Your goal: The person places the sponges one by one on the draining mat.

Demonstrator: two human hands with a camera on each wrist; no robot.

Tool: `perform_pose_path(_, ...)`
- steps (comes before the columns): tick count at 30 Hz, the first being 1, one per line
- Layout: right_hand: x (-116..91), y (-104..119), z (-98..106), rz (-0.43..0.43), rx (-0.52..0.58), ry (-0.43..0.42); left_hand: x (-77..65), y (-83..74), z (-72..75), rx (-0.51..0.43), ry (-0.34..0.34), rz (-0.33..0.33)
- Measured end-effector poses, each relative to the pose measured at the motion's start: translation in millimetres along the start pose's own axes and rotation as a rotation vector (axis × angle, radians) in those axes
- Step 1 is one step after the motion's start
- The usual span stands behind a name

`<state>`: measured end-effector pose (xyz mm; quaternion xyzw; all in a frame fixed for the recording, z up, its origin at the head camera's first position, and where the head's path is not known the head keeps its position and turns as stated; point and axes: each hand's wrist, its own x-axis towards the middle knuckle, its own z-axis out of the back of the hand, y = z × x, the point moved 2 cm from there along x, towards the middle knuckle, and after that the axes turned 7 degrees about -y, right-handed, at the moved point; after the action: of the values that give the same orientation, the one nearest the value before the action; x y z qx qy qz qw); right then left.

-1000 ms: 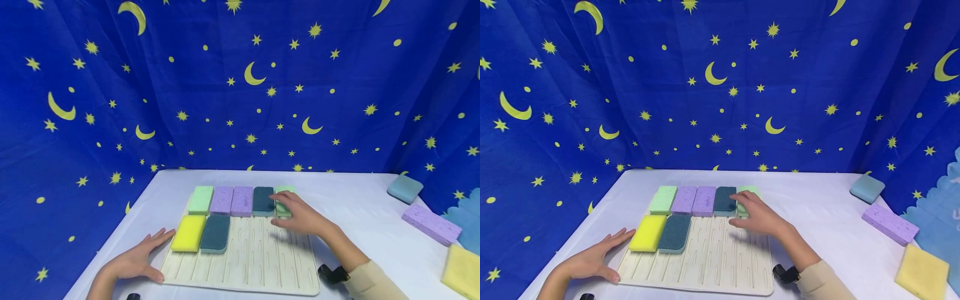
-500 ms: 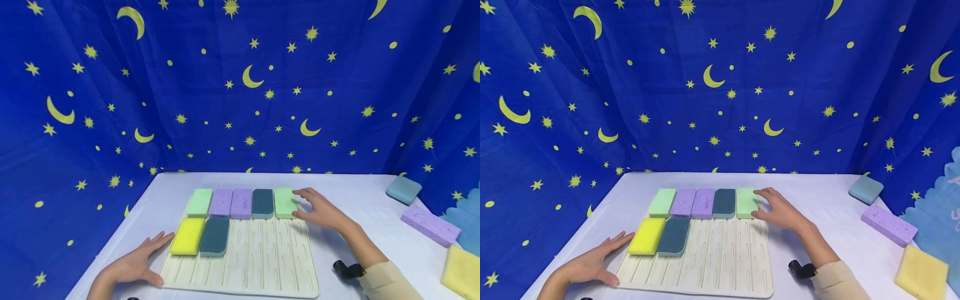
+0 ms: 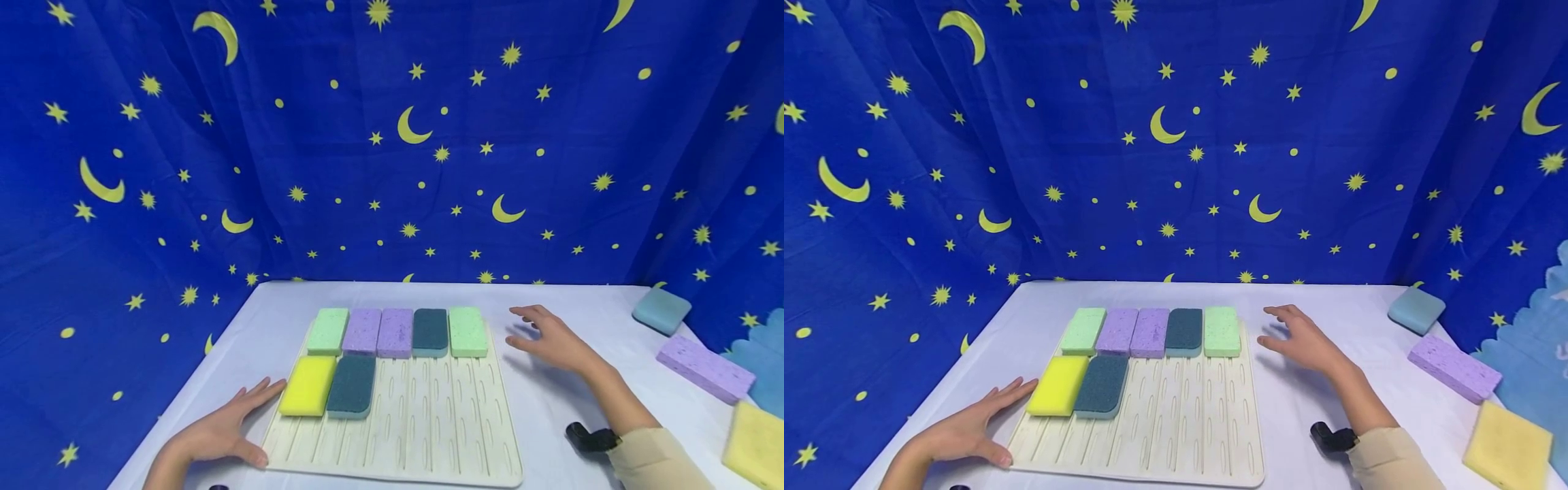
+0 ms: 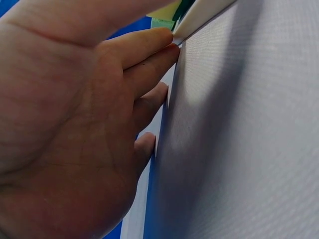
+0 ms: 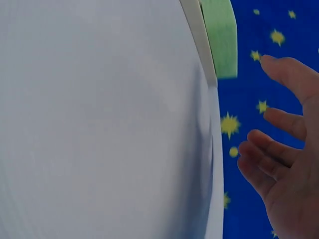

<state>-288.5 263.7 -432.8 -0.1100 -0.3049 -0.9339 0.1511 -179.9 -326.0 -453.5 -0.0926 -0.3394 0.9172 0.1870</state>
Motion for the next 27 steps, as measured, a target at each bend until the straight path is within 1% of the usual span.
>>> perform_pose_path(6,-1,-28,19,-0.114,-0.013,0.0,0.6,0.6,0.4,-0.004,0.006,0.002)
perform_pose_path(9,-1,-42,29,-0.153,-0.008,-0.008,0.8,0.8,0.5,-0.007,0.007,0.01)
perform_pose_path(17,-5,-67,48,-0.192,-0.022,-0.02,0.6,2.9,-0.3,-0.001,0.006,0.023)
perform_pose_path(22,-9,-78,56,-0.207,-0.027,-0.051,0.5,3.9,-0.9,-0.002,0.008,0.041)
perform_pose_path(27,-15,-91,63,-0.247,-0.024,-0.084,0.8,2.5,-0.1,0.003,0.003,0.046)
